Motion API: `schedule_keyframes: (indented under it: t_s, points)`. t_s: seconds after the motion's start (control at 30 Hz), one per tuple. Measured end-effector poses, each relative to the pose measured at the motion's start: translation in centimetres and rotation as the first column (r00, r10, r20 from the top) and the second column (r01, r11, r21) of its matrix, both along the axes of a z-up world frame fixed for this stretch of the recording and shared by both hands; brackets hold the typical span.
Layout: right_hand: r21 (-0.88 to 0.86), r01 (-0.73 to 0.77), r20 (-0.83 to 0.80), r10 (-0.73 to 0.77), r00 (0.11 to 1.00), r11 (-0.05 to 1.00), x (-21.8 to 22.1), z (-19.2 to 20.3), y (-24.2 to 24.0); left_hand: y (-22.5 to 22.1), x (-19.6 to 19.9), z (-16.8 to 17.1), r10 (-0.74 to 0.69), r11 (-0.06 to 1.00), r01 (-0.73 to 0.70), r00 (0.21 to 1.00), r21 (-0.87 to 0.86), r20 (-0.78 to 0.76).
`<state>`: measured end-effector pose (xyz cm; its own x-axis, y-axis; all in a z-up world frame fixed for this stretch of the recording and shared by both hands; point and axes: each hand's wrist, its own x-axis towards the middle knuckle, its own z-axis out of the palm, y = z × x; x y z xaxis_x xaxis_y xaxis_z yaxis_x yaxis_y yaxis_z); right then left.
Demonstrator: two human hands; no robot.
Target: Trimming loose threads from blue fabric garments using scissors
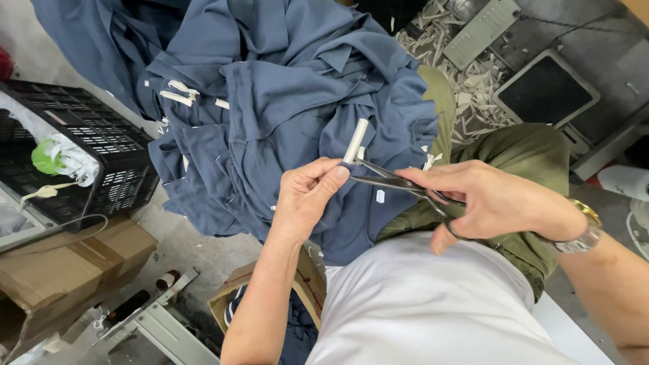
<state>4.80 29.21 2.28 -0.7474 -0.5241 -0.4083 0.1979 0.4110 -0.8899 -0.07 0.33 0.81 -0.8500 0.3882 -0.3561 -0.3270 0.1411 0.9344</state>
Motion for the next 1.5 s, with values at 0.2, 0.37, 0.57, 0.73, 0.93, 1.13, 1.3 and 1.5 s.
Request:
schedule_keyframes:
  t_s: [0.2,0.37,0.57,0.73,0.93,1.13,1.3,1.5]
  points:
    - [-0.074,-0.023,-0.081,0.017,0.997,0.997,-1.2,0.0,-1.9,0.4,0.4,-0.2,-0.071,0.994,0.076,0.995,0.075,-0.074]
    - [-0.047,-0.029,-0.084,0.025,0.996,0.998,-1.1,-0.9,-2.3,0.7,0.4,-0.2,-0.058,0.996,0.062,0.996,0.062,-0.065]
    - [-0.061,0.009,-0.065,-0.013,0.998,0.998,-0.5,-0.9,-2.6,1.1,0.3,0.9,-0.086,0.996,0.086,0.993,-0.001,-0.083]
    - [-0.056,-0.017,-0.048,0.014,0.999,0.998,-0.1,-1.2,-2.0,1.0,0.3,0.6,-0.105,0.994,0.107,0.989,0.005,-0.106]
    - [0.05,-0.043,-0.002,0.043,0.999,0.998,-0.2,-0.8,-2.1,0.6,0.6,0.4,-0.119,0.993,0.118,0.99,-0.021,-0.069]
    - [-0.023,0.016,0.127,-0.013,0.992,1.0,0.2,-1.1,-2.6,0.3,0.8,0.1,-0.106,0.993,0.103,0.993,-0.054,-0.055]
    - [-0.009,0.035,0.151,-0.033,0.988,0.999,0.9,-1.4,-2.7,0.2,0.7,0.4,-0.132,0.99,0.13,0.991,0.06,0.034]
    - [-0.025,0.02,0.103,-0.017,0.995,0.999,1.1,-1.9,-3.1,-0.2,0.7,0.6,-0.132,0.991,0.133,0.989,0.009,-0.064]
